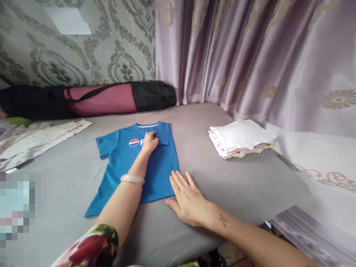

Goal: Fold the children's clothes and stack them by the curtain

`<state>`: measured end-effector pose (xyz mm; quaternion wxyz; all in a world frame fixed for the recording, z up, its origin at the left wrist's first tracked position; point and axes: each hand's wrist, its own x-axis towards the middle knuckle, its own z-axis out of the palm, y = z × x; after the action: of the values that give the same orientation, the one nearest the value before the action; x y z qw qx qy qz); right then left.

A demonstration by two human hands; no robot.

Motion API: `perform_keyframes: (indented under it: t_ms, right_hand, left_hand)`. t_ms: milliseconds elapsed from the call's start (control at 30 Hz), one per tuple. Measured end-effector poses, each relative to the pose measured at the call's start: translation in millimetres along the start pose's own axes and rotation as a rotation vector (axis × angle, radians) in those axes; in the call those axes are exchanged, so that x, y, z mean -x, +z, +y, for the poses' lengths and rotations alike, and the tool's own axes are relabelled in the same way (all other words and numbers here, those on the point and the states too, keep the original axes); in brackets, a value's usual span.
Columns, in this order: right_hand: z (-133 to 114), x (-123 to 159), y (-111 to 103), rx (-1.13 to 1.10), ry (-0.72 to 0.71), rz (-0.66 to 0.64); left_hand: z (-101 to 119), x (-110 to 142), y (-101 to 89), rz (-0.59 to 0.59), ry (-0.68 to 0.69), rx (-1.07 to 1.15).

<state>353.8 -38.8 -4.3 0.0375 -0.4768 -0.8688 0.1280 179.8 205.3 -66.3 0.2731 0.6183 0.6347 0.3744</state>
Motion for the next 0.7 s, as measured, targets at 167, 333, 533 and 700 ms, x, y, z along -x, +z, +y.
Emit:
perform_keyframes:
  t_ms: [167,333,533,700]
  right_hand:
    - [-1,-22,-34,-0.113,0.052,0.003]
    - [43,-94,-34,-0.199,0.191,0.236]
    - [99,-187,-9,-0.088,0.301,0.335]
    - [113,-221,-8,-0.003,0.397,0.277]
  left_hand:
    - [2,0,-3.0,0.022,-0.016,0.079]
    - [2,-1,-4.6,0.038,-0.004,0.117]
    - [1,-7,0.7,0.033,0.046,0.092]
    - [1,-9,6.3,0.044,0.123,0.113]
